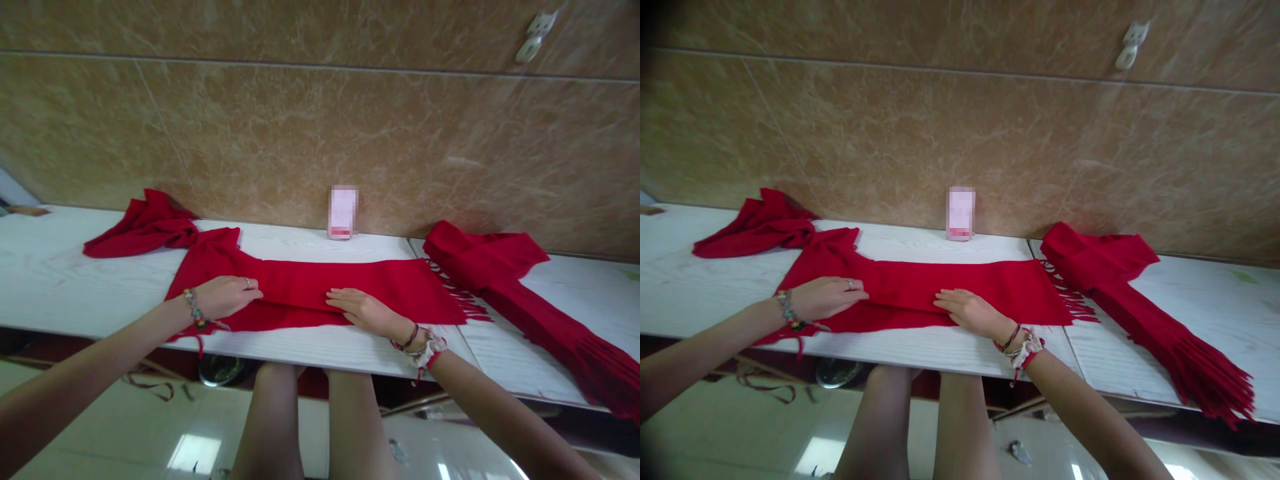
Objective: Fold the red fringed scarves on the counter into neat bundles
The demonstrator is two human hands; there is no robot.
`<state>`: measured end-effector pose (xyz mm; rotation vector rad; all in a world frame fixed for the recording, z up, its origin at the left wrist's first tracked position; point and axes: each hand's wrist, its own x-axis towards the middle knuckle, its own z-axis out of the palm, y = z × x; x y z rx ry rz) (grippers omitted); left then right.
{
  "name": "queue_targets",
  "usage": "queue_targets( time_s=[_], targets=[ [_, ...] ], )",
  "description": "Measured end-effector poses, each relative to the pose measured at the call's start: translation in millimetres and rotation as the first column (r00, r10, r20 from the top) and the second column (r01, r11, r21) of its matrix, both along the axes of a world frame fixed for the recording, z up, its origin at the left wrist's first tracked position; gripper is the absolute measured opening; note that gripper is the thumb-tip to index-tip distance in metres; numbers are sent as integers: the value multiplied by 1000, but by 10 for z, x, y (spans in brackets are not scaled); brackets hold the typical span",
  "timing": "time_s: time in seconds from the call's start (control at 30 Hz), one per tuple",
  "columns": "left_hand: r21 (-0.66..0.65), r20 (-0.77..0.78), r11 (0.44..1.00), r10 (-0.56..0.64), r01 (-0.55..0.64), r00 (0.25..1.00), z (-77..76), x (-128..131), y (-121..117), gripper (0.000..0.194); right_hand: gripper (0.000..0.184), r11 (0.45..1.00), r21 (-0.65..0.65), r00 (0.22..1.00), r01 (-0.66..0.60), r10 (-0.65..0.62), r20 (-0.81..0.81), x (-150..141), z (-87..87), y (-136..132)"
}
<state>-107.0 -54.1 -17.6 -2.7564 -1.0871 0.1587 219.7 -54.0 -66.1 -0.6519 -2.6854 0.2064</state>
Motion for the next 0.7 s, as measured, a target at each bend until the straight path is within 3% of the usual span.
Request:
queue_targets(
  time_s=[0.13,0.23,0.33,0.53,0.7],
  targets=[
    [-30,-25,999,-32,31,999,92,3,-46,29,35,999,-27,998,21,-23,-55,25,11,-5],
    [-146,-82,987,-79,66,994,-34,41,-132,31,34,998,-69,999,-13,16,33,36,-12,1],
    [-181,-58,982,-65,54,996,-103,53,-164,32,34,995,-101,999,-23,28,45,45,-26,8],
    [-233,102,968,-65,87,993,74,28,-147,30,32,991,-133,999,-2,-4,-48,67,10,1],
    [-319,65,945,-51,69,997,-79,69,-189,34,27,981,-190,1000,-23,26,17,75,0,9]
  ],
)
